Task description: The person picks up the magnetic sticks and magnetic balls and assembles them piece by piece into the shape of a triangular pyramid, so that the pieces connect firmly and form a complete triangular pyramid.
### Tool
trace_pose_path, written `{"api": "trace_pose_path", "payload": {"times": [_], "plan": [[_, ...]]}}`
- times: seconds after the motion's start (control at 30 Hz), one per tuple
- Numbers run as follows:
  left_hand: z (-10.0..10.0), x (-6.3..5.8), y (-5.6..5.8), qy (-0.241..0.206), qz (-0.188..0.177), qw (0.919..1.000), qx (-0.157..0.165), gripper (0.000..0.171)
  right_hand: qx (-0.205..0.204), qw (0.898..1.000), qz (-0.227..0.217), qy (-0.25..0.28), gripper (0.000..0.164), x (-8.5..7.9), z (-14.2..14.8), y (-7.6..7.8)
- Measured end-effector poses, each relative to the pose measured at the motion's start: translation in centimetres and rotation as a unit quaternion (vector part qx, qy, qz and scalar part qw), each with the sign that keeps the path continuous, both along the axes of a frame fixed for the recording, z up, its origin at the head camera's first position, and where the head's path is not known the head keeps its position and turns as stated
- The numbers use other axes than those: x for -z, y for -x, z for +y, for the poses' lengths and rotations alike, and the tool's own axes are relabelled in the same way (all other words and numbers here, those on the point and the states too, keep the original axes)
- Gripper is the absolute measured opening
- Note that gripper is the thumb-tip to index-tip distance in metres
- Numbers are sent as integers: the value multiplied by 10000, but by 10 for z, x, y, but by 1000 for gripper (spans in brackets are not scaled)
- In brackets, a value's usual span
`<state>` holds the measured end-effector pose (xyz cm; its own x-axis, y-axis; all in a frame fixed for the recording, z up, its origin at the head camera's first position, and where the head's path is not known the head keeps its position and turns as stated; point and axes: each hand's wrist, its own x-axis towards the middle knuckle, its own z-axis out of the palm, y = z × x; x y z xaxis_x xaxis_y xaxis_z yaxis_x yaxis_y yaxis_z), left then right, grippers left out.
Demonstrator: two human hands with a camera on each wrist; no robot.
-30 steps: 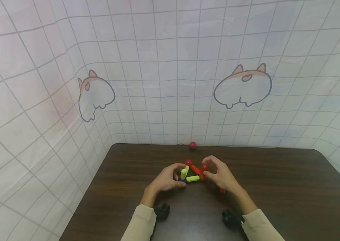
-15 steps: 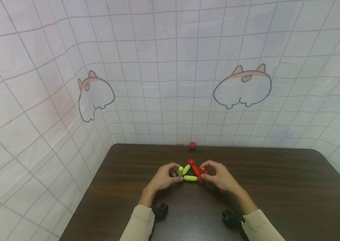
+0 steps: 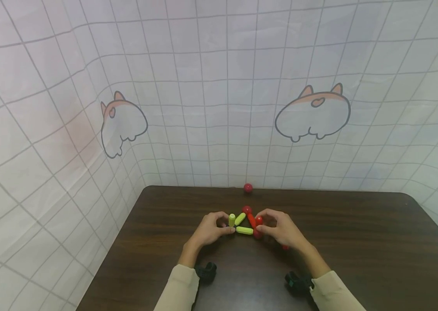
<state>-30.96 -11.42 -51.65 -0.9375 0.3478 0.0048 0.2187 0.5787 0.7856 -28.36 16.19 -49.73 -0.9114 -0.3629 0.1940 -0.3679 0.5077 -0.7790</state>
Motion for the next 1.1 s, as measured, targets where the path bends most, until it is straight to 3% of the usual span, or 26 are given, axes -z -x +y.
{"api": "trace_pose_path", "payload": {"times": [0.83,1.1], "plan": [[0,1,0,8,179,9997,-175,37,207,9995,-221,-73,24,-1,-7,0],[0,0,-1,33,117,9998,-155,40,99,9998,-147,56,31,-5,9,2]]}}
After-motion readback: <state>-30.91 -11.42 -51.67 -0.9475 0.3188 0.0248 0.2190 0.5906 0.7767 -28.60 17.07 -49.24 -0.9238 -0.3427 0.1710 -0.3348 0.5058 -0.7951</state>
